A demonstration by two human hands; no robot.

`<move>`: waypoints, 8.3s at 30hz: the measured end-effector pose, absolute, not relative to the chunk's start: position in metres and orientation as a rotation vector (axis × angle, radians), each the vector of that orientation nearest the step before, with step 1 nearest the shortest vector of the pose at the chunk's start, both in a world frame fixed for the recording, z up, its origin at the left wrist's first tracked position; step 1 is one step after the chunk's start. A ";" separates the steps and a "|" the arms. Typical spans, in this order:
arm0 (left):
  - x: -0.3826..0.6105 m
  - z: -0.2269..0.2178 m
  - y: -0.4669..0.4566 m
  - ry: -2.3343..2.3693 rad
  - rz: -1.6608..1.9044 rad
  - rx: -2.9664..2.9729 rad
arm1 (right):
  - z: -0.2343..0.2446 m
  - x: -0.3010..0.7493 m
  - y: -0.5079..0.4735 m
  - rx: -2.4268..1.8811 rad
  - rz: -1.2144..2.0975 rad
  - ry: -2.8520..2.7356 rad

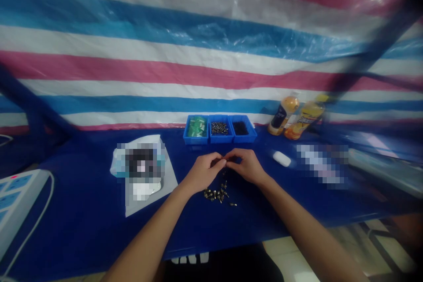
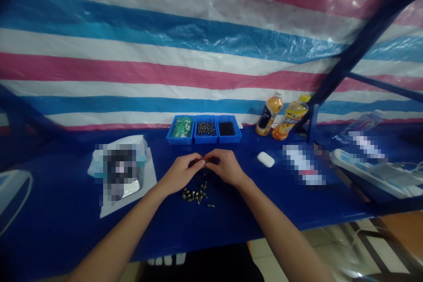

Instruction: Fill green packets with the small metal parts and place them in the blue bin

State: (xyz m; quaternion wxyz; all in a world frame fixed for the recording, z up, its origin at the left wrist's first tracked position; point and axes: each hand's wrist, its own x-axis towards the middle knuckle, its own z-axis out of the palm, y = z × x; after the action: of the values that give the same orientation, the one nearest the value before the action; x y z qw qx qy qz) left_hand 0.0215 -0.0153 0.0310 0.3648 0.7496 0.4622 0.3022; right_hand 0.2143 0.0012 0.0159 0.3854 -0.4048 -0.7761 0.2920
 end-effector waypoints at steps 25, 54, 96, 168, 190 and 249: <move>0.015 0.024 -0.008 1.332 0.903 1.849 | 0.021 0.230 0.005 -0.995 0.864 -2.304; 0.020 0.028 -0.014 1.160 0.861 1.879 | 0.015 0.210 -0.002 -0.946 0.664 -1.990; 0.013 0.026 -0.006 1.272 0.901 1.742 | 0.028 0.225 -0.003 -1.047 0.819 -2.679; 0.014 0.028 -0.008 1.155 0.876 1.659 | 0.026 0.210 -0.004 -1.004 0.801 -1.944; 0.009 0.020 -0.002 1.255 0.997 1.639 | 0.027 0.220 -0.005 -1.014 0.741 -2.711; 0.012 0.025 -0.003 1.165 0.970 1.415 | 0.014 0.221 0.013 -1.091 1.001 -1.612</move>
State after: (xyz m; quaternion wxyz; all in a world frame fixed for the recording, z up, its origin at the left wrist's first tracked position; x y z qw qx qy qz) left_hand 0.0123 -0.0035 0.0245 0.5088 0.5874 0.4836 0.4027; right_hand 0.2205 0.0127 0.0136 0.4588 -0.4430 -0.6544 0.4063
